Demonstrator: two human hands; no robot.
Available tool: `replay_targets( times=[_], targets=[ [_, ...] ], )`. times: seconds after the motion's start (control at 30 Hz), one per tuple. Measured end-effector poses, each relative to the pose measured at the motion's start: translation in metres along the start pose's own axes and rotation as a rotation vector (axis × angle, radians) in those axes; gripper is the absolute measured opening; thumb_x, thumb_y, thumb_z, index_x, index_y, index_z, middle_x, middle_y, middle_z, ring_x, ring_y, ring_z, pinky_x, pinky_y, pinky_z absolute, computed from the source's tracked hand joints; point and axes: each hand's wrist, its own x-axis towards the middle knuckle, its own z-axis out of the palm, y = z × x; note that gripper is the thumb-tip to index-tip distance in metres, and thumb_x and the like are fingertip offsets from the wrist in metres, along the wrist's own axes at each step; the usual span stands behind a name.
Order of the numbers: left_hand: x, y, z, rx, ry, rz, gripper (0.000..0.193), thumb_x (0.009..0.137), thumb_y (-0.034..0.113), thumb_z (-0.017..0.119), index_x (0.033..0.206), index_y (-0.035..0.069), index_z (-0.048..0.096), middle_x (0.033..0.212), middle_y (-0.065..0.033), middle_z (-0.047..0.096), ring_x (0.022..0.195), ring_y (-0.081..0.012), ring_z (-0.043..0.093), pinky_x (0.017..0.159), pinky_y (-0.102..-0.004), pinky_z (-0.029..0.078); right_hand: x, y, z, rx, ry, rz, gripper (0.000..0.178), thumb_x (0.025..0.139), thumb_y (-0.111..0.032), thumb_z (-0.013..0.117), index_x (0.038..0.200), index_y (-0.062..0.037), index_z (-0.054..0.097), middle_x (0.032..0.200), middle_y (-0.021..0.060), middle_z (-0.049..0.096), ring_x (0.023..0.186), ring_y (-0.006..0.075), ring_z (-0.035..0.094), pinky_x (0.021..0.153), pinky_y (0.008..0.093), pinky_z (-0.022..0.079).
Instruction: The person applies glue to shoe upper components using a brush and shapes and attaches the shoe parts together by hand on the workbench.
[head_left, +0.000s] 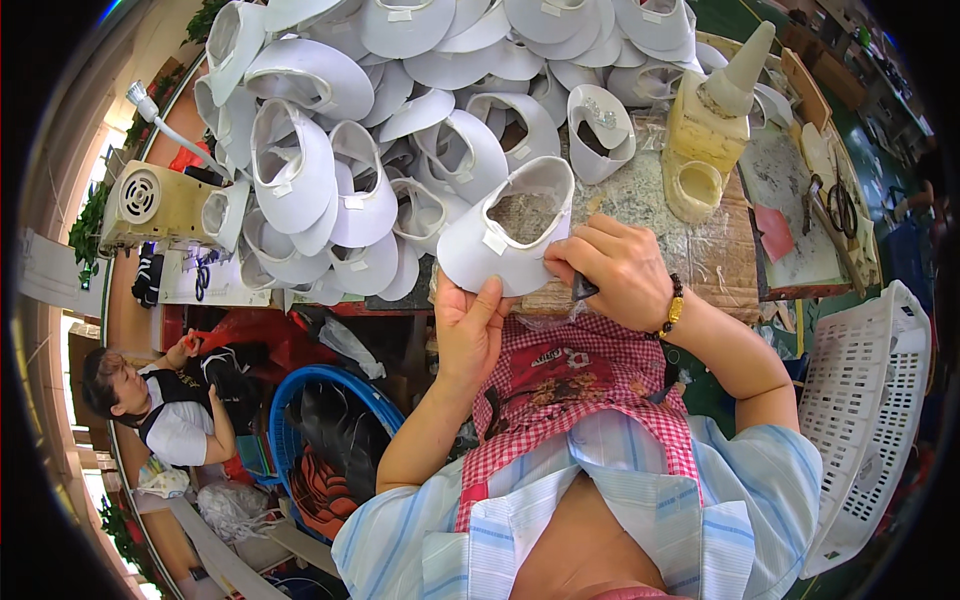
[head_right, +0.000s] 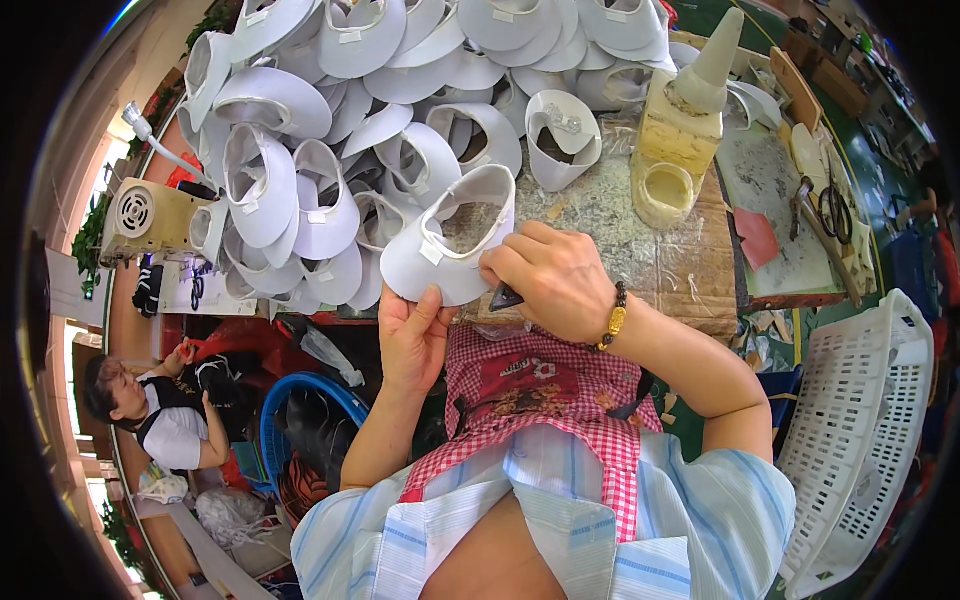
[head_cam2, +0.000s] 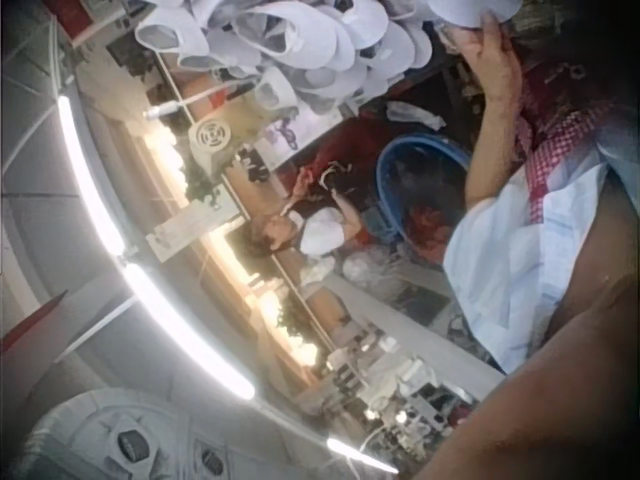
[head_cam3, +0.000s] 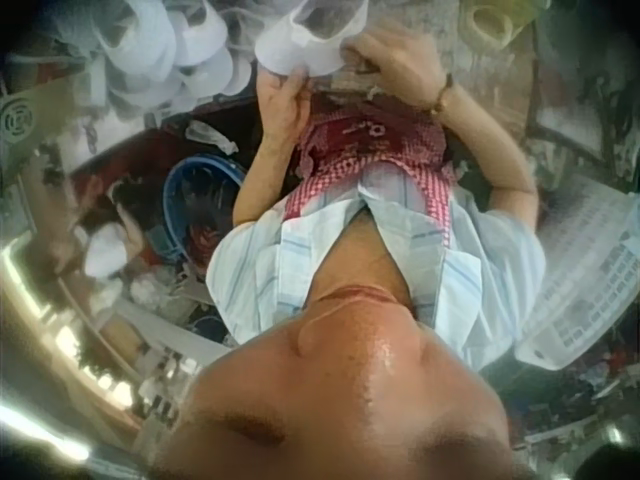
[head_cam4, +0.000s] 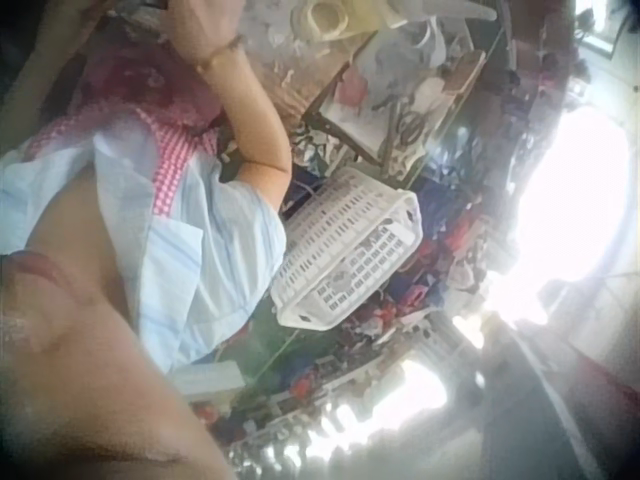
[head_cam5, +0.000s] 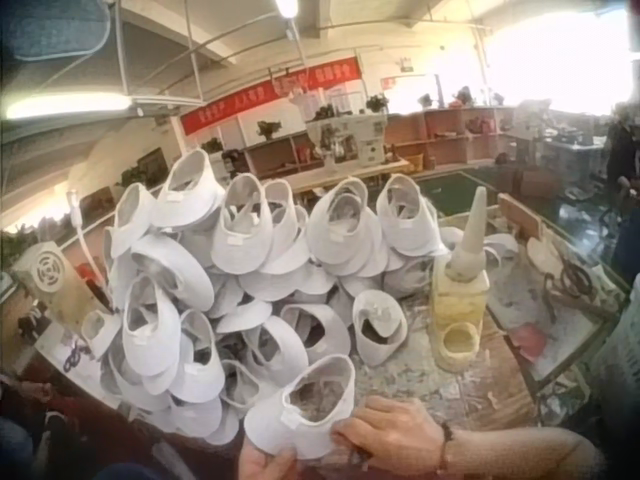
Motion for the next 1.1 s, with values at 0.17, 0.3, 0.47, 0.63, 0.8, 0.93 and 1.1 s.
replay_targets(
  times=[0.17, 0.3, 0.47, 0.63, 0.8, 0.93, 1.1],
  targets=[
    [-0.004, 0.004, 0.006, 0.093, 0.004, 0.023, 0.051, 0.091, -0.001, 0.052, 0.136, 0.004, 0.029, 0.131, -0.0123, 0.046, 0.116, -0.0217, 0.053, 0.094, -0.0346, 0.050, 0.000, -0.003, -0.001, 0.012, 0.037, -0.036, 0.022, 0.067, -0.006, 0.069, 0.086, -0.0079, 0.058, 0.072, 0.0039, 0.057, 0.067, 0.0230, 0.056, 0.053, 0.0352, 0.045],
    [-0.005, 0.002, 0.007, 0.121, -0.003, 0.040, 0.050, 0.091, -0.002, 0.051, 0.136, 0.004, 0.029, 0.131, -0.0129, 0.046, 0.117, -0.0219, 0.052, 0.095, -0.0353, 0.048, -0.002, -0.004, -0.002, -0.046, -0.021, -0.038, 0.025, 0.062, -0.011, 0.068, 0.084, -0.0067, 0.055, 0.075, 0.0040, 0.057, 0.072, 0.0228, 0.058, 0.060, 0.0348, 0.049],
    [-0.002, -0.001, 0.001, 0.160, 0.016, 0.041, 0.048, 0.091, -0.002, 0.051, 0.134, 0.004, 0.031, 0.130, -0.0121, 0.046, 0.117, -0.0216, 0.052, 0.097, -0.0365, 0.047, -0.006, -0.003, -0.004, 0.216, -0.164, -0.032, 0.023, 0.066, -0.015, 0.071, 0.083, -0.0077, 0.056, 0.073, 0.0064, 0.059, 0.071, 0.0249, 0.060, 0.057, 0.0357, 0.048],
    [0.003, 0.001, -0.007, 0.294, 0.054, 0.132, 0.045, 0.088, -0.005, 0.051, 0.131, 0.002, 0.038, 0.125, -0.0108, 0.051, 0.115, -0.0205, 0.052, 0.090, -0.0308, 0.046, -0.015, -0.009, -0.021, 0.690, -0.403, 0.333, 0.012, 0.079, -0.016, 0.063, 0.079, -0.0048, 0.057, 0.067, 0.0082, 0.060, 0.060, 0.0179, 0.058, 0.056, 0.0315, 0.045],
    [-0.006, 0.015, -0.001, 1.318, -0.217, 0.849, 0.045, 0.070, -0.010, 0.058, 0.113, 0.002, 0.062, 0.117, -0.0196, 0.060, 0.102, -0.0343, 0.061, 0.086, -0.0348, 0.051, -0.017, 0.019, -0.040, 0.974, -0.294, 0.710, 0.021, 0.085, -0.023, 0.066, 0.079, -0.0031, 0.060, 0.063, -0.0047, 0.050, 0.059, 0.0041, 0.044, 0.054, 0.0212, 0.037],
    [-0.002, 0.019, 0.000, 1.487, -0.483, 1.200, 0.043, 0.073, -0.006, 0.059, 0.114, 0.006, 0.063, 0.120, -0.0161, 0.058, 0.098, -0.0316, 0.063, 0.080, -0.0364, 0.055, -0.026, 0.012, -0.044, 1.079, -0.196, 0.929, 0.025, 0.085, -0.026, 0.067, 0.079, -0.0023, 0.061, 0.063, -0.0046, 0.050, 0.060, 0.0037, 0.044, 0.053, 0.0209, 0.035],
    [0.002, 0.017, -0.002, 1.410, -0.555, 1.323, 0.040, 0.074, 0.002, 0.064, 0.114, 0.008, 0.063, 0.120, -0.0172, 0.055, 0.094, -0.0305, 0.064, 0.074, -0.0346, 0.057, -0.034, -0.009, -0.058, 0.601, -0.087, 0.787, 0.035, 0.077, -0.026, 0.072, 0.100, -0.0014, 0.063, 0.060, -0.0033, 0.050, 0.055, 0.0084, 0.051, 0.051, 0.0238, 0.041]
  ],
)
